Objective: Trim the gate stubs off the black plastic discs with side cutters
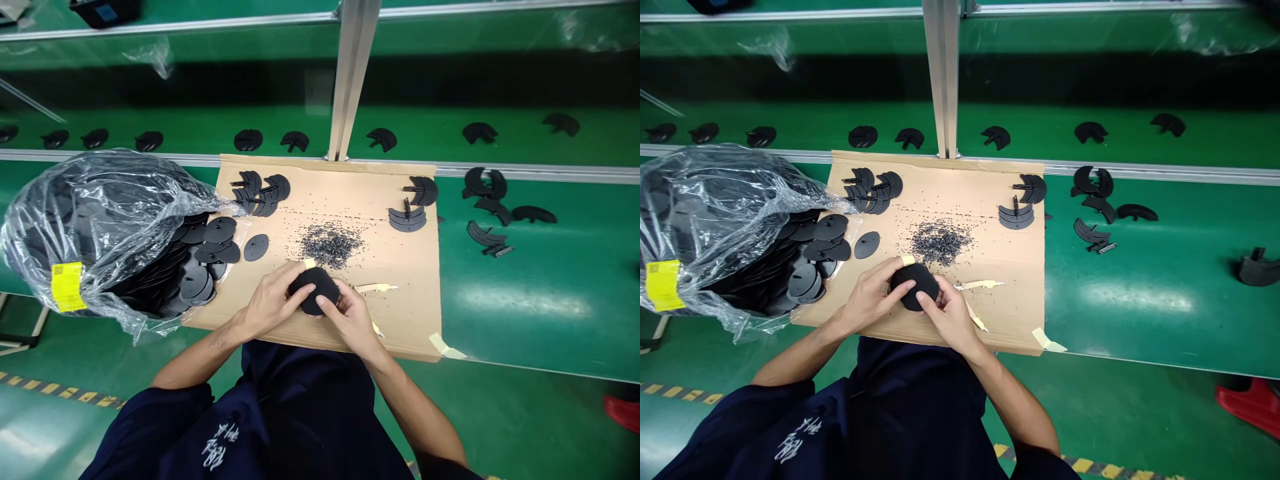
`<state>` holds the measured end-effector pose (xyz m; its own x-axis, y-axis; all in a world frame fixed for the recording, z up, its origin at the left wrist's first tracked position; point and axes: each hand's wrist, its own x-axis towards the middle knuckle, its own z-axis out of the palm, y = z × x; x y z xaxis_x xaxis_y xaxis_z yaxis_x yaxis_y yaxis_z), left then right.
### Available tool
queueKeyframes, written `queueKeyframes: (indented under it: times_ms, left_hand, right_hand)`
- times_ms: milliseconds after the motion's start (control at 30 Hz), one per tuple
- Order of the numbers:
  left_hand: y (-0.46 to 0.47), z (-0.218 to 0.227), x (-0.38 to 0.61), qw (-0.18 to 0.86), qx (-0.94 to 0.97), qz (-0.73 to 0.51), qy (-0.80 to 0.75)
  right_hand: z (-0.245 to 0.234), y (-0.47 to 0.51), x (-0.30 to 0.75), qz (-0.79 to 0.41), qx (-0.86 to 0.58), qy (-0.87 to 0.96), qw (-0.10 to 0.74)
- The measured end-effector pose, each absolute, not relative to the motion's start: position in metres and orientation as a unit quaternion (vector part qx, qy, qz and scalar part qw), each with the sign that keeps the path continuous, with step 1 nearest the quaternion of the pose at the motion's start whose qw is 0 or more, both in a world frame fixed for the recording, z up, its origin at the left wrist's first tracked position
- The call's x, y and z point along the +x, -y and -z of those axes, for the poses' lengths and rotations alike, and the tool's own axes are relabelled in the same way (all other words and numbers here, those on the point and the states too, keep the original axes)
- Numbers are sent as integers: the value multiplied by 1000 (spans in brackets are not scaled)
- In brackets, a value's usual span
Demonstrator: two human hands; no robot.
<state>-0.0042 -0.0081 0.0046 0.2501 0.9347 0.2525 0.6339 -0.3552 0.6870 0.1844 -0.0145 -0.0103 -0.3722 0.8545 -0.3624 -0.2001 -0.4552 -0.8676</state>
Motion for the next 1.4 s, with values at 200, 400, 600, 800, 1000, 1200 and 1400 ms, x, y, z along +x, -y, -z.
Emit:
queueKeyframes:
  times_ms: [200, 400, 600, 800, 1000, 1200, 1400]
  left_hand:
    - [8, -1, -3, 228, 760, -328, -512]
    - [11, -3, 2, 218, 773, -372, -465]
    - [14, -7, 4, 247, 752, -383, -477]
    - [14, -13, 1, 335, 704, -426, -459]
    - [10, -25, -1, 324, 744, -430, -397]
    - [12, -27, 1, 268, 760, -453, -381]
    - [14, -26, 3, 268, 749, -471, -381]
  right_hand:
    - [11, 16, 185, -706, -442, 416, 365]
    - [10, 14, 183, -667, -464, 450, 370]
    - [6, 16, 184, -633, -463, 490, 381]
    - [7, 20, 190, -549, -442, 569, 423]
    - [15, 20, 192, -465, -385, 635, 482]
    - [14, 25, 191, -468, -386, 640, 471]
    - [13, 23, 192, -462, -368, 651, 477]
